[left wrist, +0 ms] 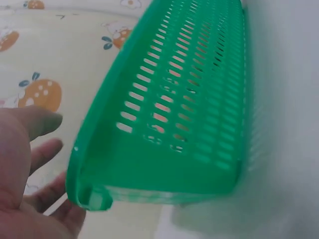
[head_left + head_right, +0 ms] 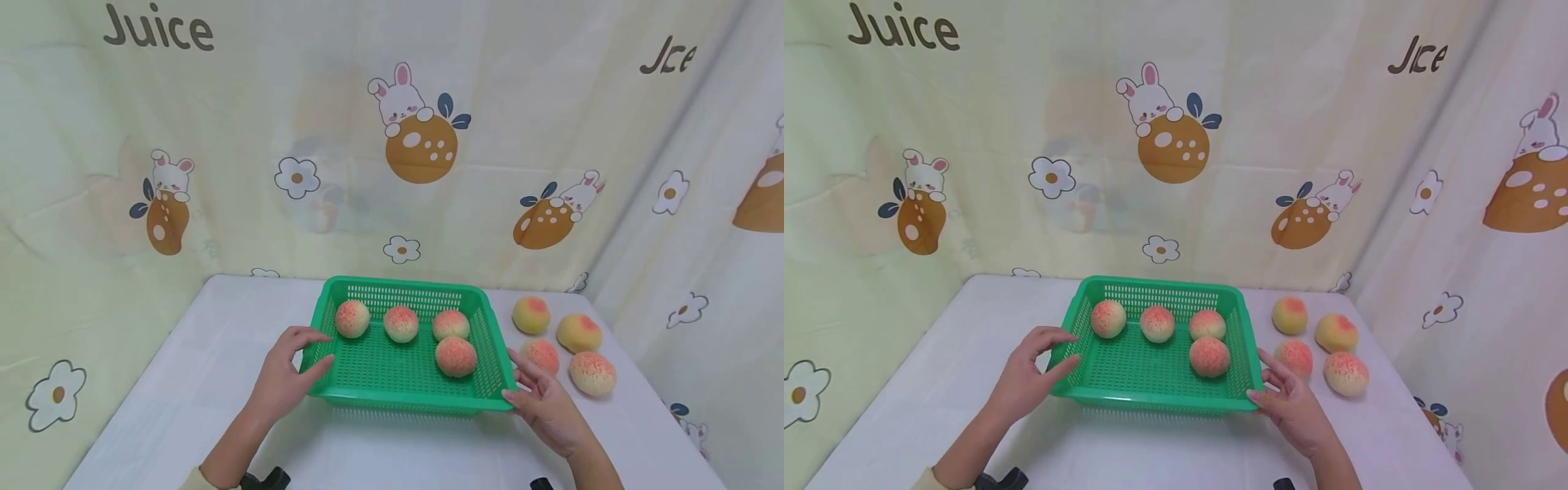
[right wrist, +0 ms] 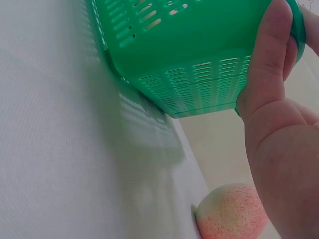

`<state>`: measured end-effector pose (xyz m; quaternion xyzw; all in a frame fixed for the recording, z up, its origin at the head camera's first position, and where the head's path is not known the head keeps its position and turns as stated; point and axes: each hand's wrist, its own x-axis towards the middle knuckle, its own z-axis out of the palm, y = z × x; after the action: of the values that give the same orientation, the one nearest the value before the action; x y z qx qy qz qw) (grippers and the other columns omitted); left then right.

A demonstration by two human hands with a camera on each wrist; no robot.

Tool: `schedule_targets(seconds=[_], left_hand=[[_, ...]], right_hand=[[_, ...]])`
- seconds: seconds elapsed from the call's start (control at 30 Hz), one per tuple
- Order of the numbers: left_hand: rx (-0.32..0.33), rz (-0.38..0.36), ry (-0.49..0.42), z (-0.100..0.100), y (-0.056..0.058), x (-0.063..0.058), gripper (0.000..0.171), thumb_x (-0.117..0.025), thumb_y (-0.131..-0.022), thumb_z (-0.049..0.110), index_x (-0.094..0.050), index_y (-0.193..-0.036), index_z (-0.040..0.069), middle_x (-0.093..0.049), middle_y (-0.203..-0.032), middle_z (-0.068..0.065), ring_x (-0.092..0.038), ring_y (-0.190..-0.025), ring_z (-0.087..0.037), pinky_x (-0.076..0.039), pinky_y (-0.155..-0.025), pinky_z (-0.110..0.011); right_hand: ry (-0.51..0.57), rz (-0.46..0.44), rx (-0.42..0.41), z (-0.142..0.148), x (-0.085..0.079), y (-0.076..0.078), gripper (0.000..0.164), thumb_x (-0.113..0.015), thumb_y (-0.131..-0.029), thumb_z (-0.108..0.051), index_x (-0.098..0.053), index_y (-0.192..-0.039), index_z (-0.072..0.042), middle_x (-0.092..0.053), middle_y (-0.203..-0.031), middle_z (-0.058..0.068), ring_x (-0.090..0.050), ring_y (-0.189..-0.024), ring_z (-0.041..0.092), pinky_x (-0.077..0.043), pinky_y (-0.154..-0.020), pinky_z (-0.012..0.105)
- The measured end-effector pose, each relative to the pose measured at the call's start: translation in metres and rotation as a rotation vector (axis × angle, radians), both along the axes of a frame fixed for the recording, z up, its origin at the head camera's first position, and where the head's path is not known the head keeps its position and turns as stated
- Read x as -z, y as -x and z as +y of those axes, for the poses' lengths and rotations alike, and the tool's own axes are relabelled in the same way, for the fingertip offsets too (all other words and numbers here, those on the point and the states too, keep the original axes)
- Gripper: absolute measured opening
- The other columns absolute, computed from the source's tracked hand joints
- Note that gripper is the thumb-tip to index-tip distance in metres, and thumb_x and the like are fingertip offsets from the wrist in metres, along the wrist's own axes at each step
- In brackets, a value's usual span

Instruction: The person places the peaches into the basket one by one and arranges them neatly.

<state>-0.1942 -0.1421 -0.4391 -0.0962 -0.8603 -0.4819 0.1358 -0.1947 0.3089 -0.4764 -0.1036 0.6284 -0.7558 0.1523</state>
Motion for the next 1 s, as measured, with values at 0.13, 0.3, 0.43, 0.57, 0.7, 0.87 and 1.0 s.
schedule_targets(seconds=[0.13,0.3,0.43,0.57,0.7,0.87,1.0], left_hand=[[-0.043,-0.009,-0.058,-0.009,-0.005,0.009,0.032,-0.077,-0.091,0.014,-0.07,-0.122,0.012,-0.056,-0.131,-0.008,-0.056,-0.126,-0.028,-0.051,-0.107,-0.053],[-0.056,-0.14,-0.138,-0.017,-0.008,0.013,0.044,-0.072,-0.096,0.016,-0.059,-0.138,0.014,-0.052,-0.139,-0.012,-0.056,-0.124,-0.029,-0.052,-0.105,-0.049],[-0.032,-0.295,-0.203,-0.022,-0.007,0.012,0.055,-0.069,-0.099,0.023,-0.048,-0.15,0.018,-0.053,-0.14,-0.013,-0.059,-0.122,-0.028,-0.053,-0.101,-0.042],[0.039,-0.413,-0.308,-0.028,-0.003,0.015,0.063,-0.067,-0.099,0.024,-0.039,-0.156,0.018,-0.055,-0.137,-0.015,-0.062,-0.118,-0.024,-0.057,-0.091,-0.032],[0.085,-0.47,-0.404,-0.031,0.002,0.018,0.068,-0.068,-0.098,0.019,-0.035,-0.158,0.016,-0.053,-0.136,-0.017,-0.063,-0.114,-0.022,-0.059,-0.087,-0.028],[0.117,-0.487,-0.463,-0.032,0.002,0.017,0.07,-0.068,-0.098,0.013,-0.034,-0.158,0.013,-0.051,-0.135,-0.021,-0.065,-0.107,-0.022,-0.061,-0.082,-0.028],[0.135,-0.501,-0.492,-0.032,0.002,0.017,0.069,-0.068,-0.097,0.01,-0.035,-0.158,0.012,-0.051,-0.133,-0.021,-0.065,-0.105,-0.022,-0.061,-0.082,-0.028]], right_hand=[[0.008,-0.005,0.0,0.0,0.002,-0.001,0.083,-0.057,-0.099,0.005,-0.007,-0.165,-0.007,-0.06,-0.114,-0.003,-0.071,-0.097,0.007,-0.062,-0.087,0.027],[0.014,-0.003,0.0,0.001,0.004,-0.002,0.083,-0.057,-0.099,0.006,-0.007,-0.165,-0.007,-0.06,-0.113,-0.004,-0.071,-0.096,0.006,-0.062,-0.086,0.026],[0.01,-0.001,0.001,0.001,0.004,-0.001,0.083,-0.057,-0.099,0.006,-0.007,-0.165,-0.008,-0.06,-0.112,-0.005,-0.07,-0.095,0.006,-0.062,-0.085,0.025],[0.007,0.002,0.0,0.0,0.004,-0.001,0.083,-0.057,-0.099,0.005,-0.006,-0.165,-0.007,-0.06,-0.112,-0.005,-0.07,-0.094,0.006,-0.062,-0.085,0.025],[-0.002,-0.002,0.01,0.0,0.001,-0.001,0.084,-0.058,-0.099,0.004,-0.006,-0.165,-0.007,-0.06,-0.113,-0.004,-0.071,-0.095,0.006,-0.062,-0.086,0.026],[-0.038,-0.017,0.038,0.0,-0.002,-0.001,0.085,-0.06,-0.099,0.003,-0.008,-0.165,-0.008,-0.06,-0.113,-0.003,-0.072,-0.097,0.008,-0.062,-0.087,0.028],[-0.102,-0.017,0.052,0.0,-0.005,-0.002,0.086,-0.062,-0.098,0.001,-0.009,-0.165,-0.008,-0.056,-0.113,-0.002,-0.071,-0.099,0.008,-0.062,-0.088,0.03]])
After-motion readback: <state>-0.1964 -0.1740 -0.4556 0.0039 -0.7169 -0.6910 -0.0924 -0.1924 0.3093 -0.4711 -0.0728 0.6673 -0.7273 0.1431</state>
